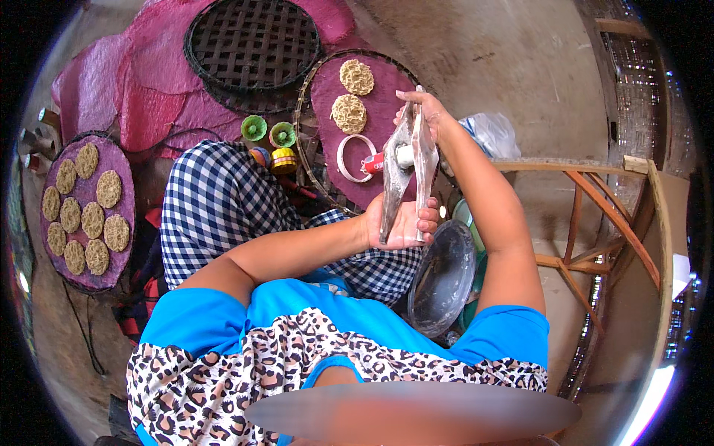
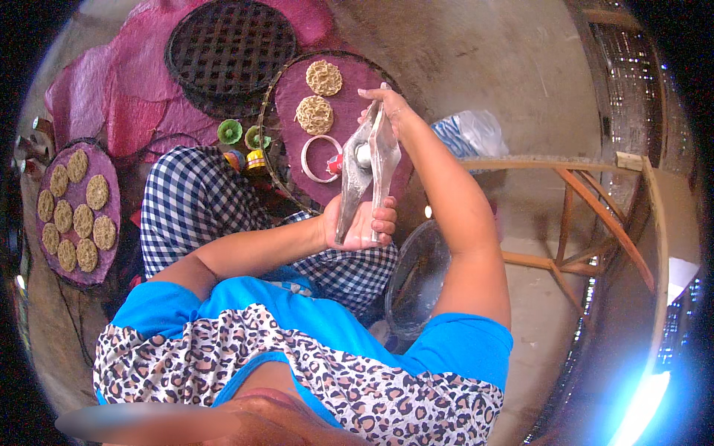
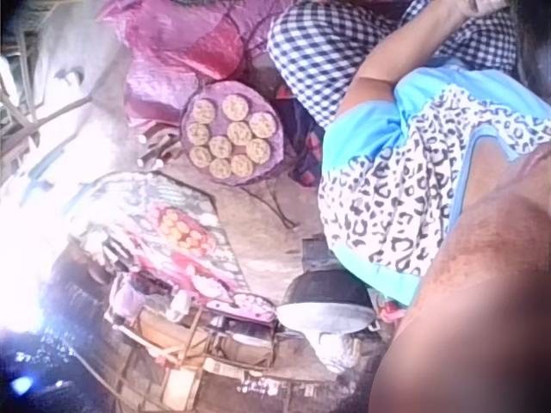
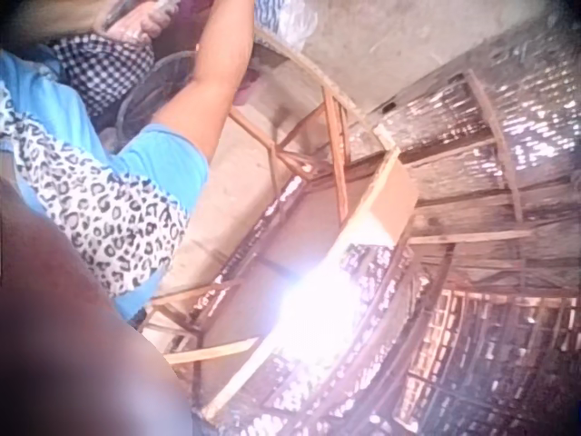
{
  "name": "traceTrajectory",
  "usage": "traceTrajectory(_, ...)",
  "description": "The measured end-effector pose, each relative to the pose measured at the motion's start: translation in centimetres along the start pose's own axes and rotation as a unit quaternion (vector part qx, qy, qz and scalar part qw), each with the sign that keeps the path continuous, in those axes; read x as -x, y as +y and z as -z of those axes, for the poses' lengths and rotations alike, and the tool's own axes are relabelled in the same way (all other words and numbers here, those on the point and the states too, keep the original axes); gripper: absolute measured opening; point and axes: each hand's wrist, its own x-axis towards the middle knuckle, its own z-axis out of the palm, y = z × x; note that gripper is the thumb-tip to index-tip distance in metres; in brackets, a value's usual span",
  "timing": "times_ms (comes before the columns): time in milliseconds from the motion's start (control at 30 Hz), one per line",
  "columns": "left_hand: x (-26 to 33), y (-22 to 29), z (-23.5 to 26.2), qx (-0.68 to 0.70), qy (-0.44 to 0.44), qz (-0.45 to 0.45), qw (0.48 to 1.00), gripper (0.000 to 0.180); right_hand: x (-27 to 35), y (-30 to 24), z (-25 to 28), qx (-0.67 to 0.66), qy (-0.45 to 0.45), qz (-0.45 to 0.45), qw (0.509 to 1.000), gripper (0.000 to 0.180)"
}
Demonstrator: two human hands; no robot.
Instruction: The person sits on the floor and uses a manual noodle press to extrude dough into thin strands, placing the resulting noodle nests onto a woven tray. The person repeatedly scoops dough from a bowl, loads it into the press, and extrudes it, then arranges the finished noodles on the tray.
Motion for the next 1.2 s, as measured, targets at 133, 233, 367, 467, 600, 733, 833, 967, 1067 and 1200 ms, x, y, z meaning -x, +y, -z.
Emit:
traceTrajectory(133,0.5,-0.7,0.0,0.017,0.011,-0.001,1.0,0.038,0.0,1.0,-0.8,0.014,-0.008,0.023,1.0,0.026)
traceTrajectory(233,1.1,-1.0,-0.3,-0.007,0.047,-0.018,0.999,0.047,-0.1,1.4,-1.7,0.009,-0.012,0.017,1.0,0.017)
traceTrajectory(367,1.6,0.0,-1.1,-0.061,0.112,-0.033,0.991,0.056,-0.6,0.3,-2.8,-0.021,-0.069,0.038,0.997,0.018)
traceTrajectory(467,1.4,1.5,-1.5,-0.095,0.163,-0.042,0.981,0.055,-1.0,-0.8,-2.8,-0.033,-0.06,0.059,0.996,0.019)
traceTrajectory(600,0.5,2.8,-1.0,-0.116,0.213,-0.037,0.969,0.05,-1.8,-1.1,-1.4,-0.022,-0.012,0.096,0.995,0.018)
traceTrajectory(733,-0.2,2.7,0.2,-0.11,0.224,-0.019,0.968,0.048,-2.0,-0.1,0.3,-0.003,0.026,0.1,0.995,0.018)
traceTrajectory(833,-0.3,2.1,1.0,-0.1,0.241,-0.005,0.965,0.046,-1.6,0.9,1.2,-0.017,0.047,0.078,0.996,0.017)
traceTrajectory(967,0.0,0.4,1.2,-0.09,0.271,-0.021,0.958,0.046,-0.6,2.4,0.7,-0.011,0.06,0.077,0.995,0.016)
traceTrajectory(1067,0.4,-0.8,0.6,-0.111,0.304,-0.044,0.945,0.051,0.0,2.9,-0.4,0.011,0.059,0.094,0.994,0.016)
traceTrajectory(1200,0.9,-0.7,-0.6,-0.181,0.385,-0.085,0.901,0.043,0.5,2.1,-1.3,-0.002,0.033,0.111,0.993,0.017)
